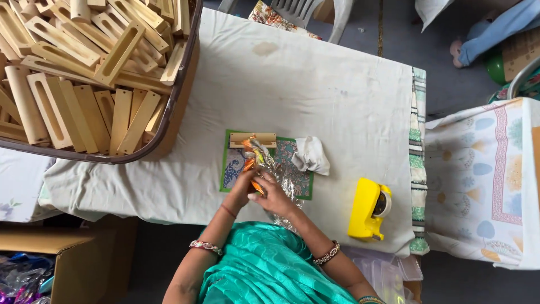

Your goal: Cleaning and wiping down wooden blocks and preparing them for packaging.

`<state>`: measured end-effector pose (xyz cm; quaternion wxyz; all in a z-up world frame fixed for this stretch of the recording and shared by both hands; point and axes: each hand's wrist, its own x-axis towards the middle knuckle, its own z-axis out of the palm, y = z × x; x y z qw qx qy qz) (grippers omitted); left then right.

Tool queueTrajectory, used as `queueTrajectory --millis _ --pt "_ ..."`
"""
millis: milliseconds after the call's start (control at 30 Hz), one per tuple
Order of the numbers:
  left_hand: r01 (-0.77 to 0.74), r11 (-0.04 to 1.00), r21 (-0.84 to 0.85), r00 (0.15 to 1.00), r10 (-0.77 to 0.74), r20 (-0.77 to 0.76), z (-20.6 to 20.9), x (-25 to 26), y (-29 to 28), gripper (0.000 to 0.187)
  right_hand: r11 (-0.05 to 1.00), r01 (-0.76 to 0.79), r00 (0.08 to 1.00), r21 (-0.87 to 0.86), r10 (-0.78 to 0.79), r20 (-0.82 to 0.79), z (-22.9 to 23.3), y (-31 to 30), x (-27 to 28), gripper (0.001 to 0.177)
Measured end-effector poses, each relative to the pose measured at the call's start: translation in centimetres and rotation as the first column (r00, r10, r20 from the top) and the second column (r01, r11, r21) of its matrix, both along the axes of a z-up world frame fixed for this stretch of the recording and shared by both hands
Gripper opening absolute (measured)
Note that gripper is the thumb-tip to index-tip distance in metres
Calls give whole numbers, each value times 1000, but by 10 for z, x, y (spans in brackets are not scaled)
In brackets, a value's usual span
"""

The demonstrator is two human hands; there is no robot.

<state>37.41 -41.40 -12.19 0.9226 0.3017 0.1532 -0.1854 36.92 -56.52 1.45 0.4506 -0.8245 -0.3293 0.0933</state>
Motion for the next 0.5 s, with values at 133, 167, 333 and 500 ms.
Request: queueTrajectory --millis 133,167,333,500 --pt "-91 995 -27 967 82 -240 48 -6 34 40 827 497 795 263 -312 -520 -13 -35 26 64" --pt "-77 997 -20 973 70 -221 45 -7 39 40 842 518 816 147 -436 -379 -12 -42 37 68" --pt "4 1000 -27 988 -8 -153 65 -2 55 40 950 287 908 123 -229 -351 -31 -43 68 84" --pt "116 930 348 993 -97 -70 -78 20 95 40 941 337 693 31 -225 -685 -77 -40 78 53"
